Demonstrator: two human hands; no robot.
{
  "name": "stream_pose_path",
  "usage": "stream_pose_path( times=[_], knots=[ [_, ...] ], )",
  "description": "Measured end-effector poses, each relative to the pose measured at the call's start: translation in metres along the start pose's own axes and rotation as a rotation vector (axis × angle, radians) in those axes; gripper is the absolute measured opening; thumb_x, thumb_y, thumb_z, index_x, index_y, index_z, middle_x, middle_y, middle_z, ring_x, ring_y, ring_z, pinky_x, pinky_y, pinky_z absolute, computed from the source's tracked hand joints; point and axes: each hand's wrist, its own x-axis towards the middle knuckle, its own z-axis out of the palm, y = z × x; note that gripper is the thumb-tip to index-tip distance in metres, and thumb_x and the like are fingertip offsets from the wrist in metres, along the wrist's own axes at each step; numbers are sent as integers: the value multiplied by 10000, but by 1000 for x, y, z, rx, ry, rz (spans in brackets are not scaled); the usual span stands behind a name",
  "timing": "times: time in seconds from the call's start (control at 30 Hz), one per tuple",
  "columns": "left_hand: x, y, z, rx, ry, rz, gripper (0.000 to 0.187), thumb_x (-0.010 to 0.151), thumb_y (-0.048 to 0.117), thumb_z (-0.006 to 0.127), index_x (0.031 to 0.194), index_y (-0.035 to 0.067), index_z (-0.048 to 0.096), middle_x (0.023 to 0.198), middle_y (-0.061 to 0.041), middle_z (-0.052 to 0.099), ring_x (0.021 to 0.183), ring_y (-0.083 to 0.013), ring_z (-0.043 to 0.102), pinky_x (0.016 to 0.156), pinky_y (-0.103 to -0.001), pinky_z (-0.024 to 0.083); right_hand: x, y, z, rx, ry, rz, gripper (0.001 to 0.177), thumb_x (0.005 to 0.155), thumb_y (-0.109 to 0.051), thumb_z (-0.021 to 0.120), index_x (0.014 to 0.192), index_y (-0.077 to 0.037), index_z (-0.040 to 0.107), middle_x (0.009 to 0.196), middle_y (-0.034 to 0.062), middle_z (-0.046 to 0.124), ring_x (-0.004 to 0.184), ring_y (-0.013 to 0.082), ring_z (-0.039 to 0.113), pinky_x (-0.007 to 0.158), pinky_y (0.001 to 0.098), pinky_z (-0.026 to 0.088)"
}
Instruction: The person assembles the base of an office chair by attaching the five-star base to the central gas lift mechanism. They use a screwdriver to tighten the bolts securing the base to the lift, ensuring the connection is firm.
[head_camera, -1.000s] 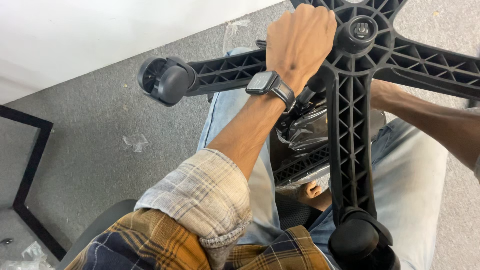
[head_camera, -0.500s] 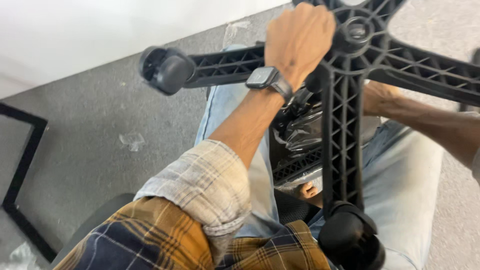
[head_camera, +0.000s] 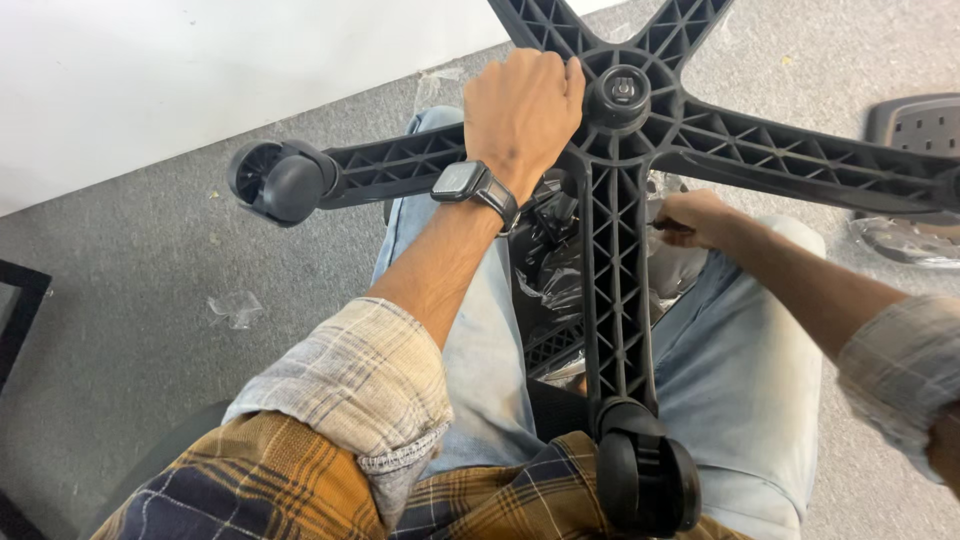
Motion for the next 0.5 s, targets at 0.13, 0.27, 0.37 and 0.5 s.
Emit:
stream_pose_path(
  times=[0.13,0.27,0.37,0.5],
  knots=[
    [0,1,-2,-3,7,9,492,966,331,573,573,50,661,595,-157,640,545,-378,644,485,-479,493,23,2,2,-110,-121,112,201,937,-116,604,784,13,619,665,87,587,514,110,502,433,243,383],
    [0,0,-2,-51,18,29,495,963,321,574,563,38,650,600,-160,637,549,-389,638,495,-485,495,13,-6,8,-348,-50,44,281,963,-173,578,766,21,630,634,92,586,441,92,454,379,250,359],
    [0,-2,-3,-63,22,54,491,953,315,579,562,25,643,616,-168,639,550,-395,636,501,-493,495,0,-10,8,-611,42,-109,325,964,-228,579,754,19,609,595,89,557,403,147,497,366,295,410],
    [7,-5,-1,-74,-51,67,518,962,317,578,551,5,620,620,-172,633,544,-391,630,508,-493,493,17,-9,2,-786,-85,-214,324,953,-205,533,750,41,591,564,101,489,393,176,399,363,364,289]
  ],
)
